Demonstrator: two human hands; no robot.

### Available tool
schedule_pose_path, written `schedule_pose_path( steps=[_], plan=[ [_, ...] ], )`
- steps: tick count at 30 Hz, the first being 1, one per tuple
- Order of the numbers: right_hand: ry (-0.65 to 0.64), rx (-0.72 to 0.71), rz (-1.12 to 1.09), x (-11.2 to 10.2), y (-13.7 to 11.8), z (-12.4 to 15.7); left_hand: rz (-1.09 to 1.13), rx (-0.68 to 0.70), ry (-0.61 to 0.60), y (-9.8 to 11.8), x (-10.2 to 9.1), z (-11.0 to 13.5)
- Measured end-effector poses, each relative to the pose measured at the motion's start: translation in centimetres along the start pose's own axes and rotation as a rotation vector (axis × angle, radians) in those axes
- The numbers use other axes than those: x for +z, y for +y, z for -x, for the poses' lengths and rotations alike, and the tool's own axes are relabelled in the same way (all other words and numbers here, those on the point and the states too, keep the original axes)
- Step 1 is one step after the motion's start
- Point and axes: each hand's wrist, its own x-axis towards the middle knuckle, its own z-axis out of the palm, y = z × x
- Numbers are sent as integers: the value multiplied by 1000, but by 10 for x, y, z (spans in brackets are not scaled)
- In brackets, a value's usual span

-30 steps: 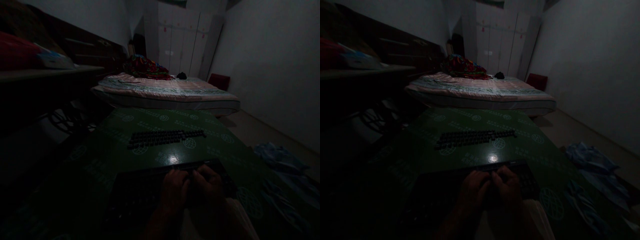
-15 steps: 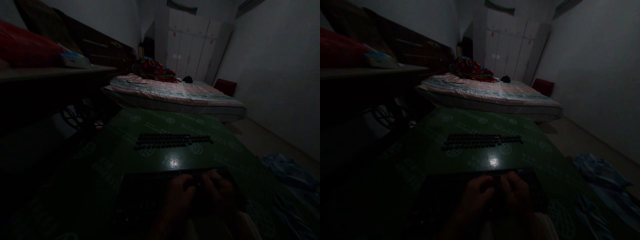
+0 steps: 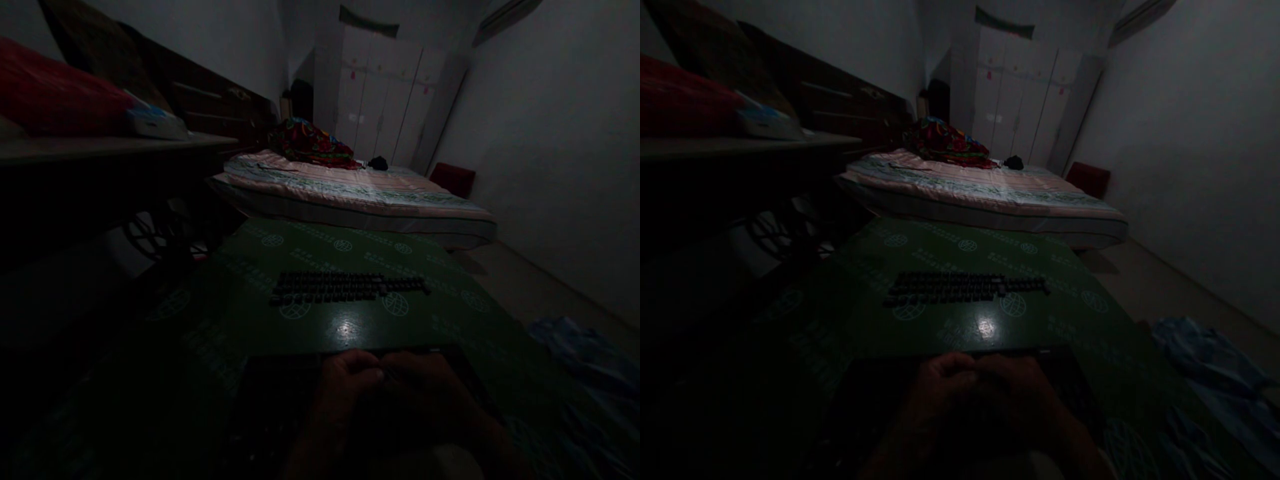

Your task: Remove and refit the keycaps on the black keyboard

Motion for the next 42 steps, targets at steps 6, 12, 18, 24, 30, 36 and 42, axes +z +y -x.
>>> schedule_pose_path(
  steps=[6,12,18,24,30,36,42],
  plan=[
    [-122,29,29,-7,-1,-10,26,-34,-27,-2,-4,-4],
    [-143,101,-16,-17,18,-30,-37,15,73,-1,-3,-7],
    [115,251,140,-29,92,-85,-187,68,150,-3,2,-6],
    [109,258,154,-23,132,-111,-273,52,115,-8,1,-8],
    [91,273,158,-18,150,-122,-343,45,46,-11,-4,-10],
    [80,294,160,-17,155,-126,-364,41,56,-11,-3,-8],
    [104,313,171,-15,154,-127,-368,35,53,-7,0,-7]
  ],
)
